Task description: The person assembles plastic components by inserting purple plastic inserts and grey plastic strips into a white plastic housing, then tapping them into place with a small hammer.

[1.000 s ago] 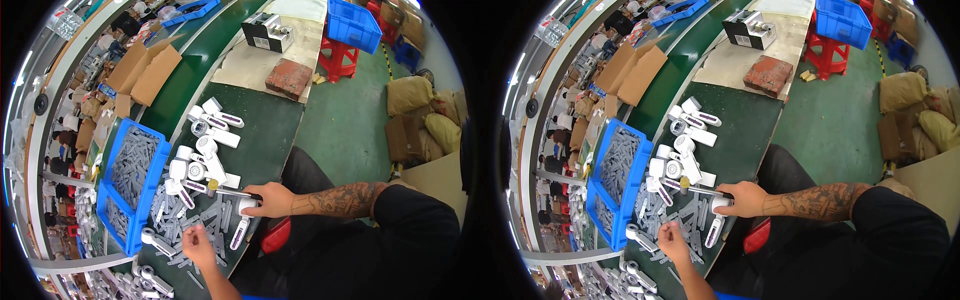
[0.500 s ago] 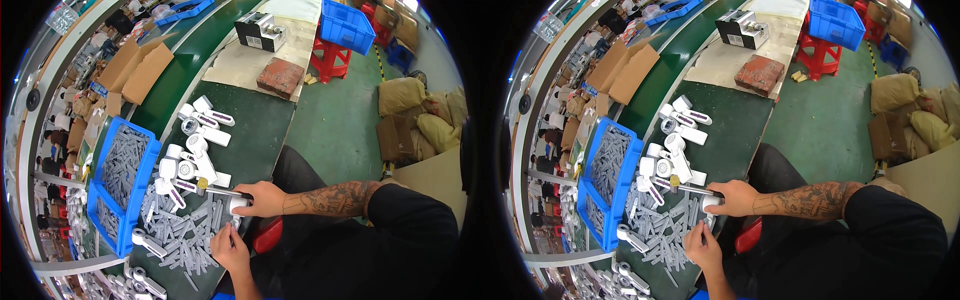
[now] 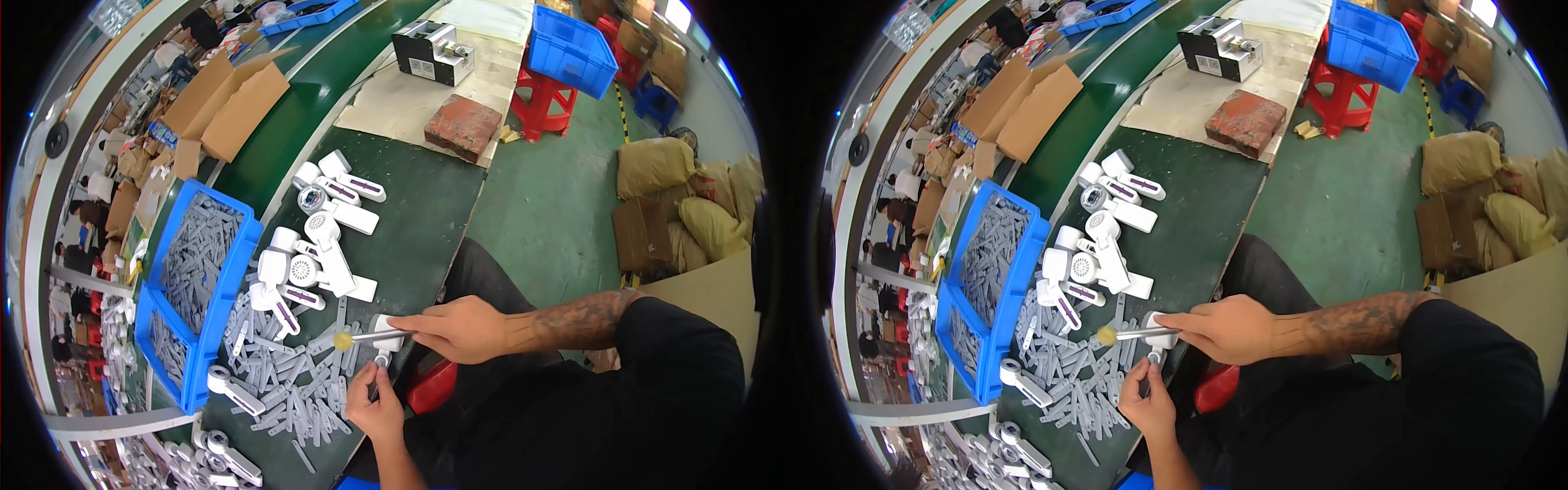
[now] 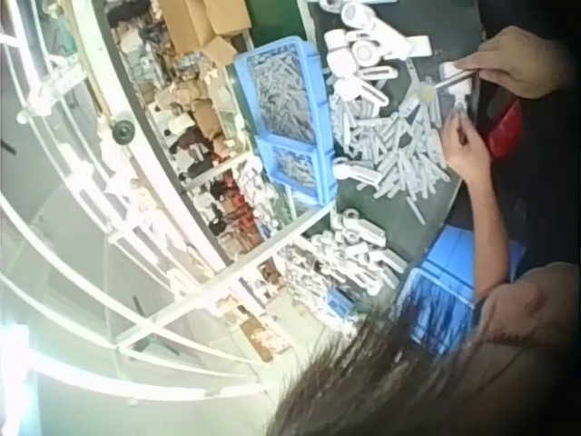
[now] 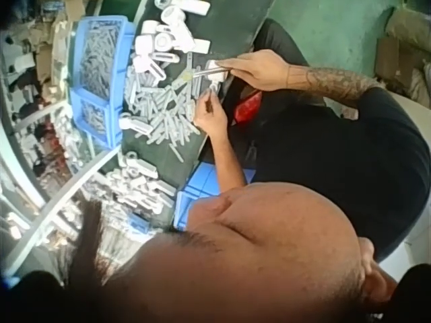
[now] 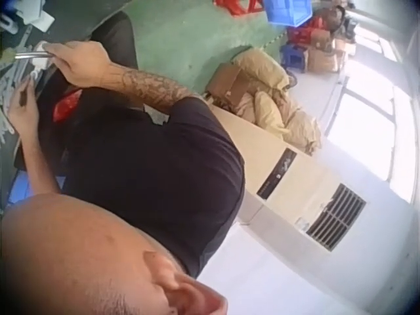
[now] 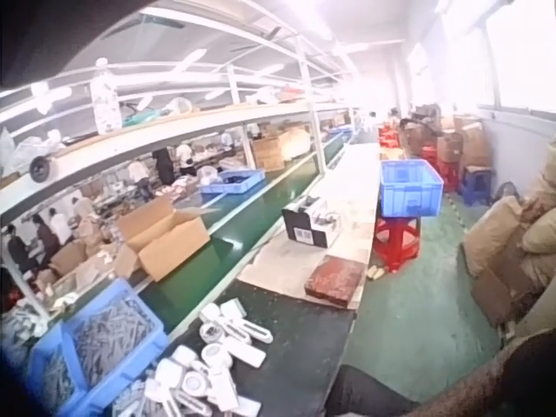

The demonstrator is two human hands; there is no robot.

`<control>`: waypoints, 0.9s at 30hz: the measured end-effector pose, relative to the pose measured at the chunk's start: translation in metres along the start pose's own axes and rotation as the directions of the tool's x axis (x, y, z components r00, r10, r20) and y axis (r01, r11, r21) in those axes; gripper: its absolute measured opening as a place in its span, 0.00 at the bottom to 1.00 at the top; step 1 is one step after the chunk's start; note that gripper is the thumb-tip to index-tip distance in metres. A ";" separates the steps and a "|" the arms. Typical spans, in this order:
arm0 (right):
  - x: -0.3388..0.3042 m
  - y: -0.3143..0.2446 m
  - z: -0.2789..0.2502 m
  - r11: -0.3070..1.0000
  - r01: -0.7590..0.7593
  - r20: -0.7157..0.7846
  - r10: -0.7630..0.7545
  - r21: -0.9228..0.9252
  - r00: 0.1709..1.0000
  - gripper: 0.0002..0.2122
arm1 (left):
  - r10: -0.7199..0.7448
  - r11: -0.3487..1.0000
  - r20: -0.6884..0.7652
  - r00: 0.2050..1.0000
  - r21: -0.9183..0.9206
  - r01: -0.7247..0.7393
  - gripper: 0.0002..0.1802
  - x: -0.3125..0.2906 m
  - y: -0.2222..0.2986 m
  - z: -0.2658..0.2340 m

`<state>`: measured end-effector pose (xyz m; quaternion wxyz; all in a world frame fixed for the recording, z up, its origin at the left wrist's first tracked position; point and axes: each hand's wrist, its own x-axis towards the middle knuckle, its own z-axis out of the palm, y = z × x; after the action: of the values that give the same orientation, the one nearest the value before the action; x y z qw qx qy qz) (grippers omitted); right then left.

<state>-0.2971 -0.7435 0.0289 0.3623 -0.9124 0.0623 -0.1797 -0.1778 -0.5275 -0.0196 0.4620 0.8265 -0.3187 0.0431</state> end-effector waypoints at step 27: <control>-0.014 -0.034 -0.029 0.981 0.174 0.133 -0.162 -0.086 0.978 0.28 | 0.101 0.953 0.117 0.988 0.274 -0.130 0.19 -0.004 -0.013 -0.044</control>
<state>-0.3212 -0.7339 0.0675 0.3041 -0.9405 -0.0291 -0.1489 -0.1636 -0.4858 -0.0050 0.3200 0.8648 -0.3801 0.0729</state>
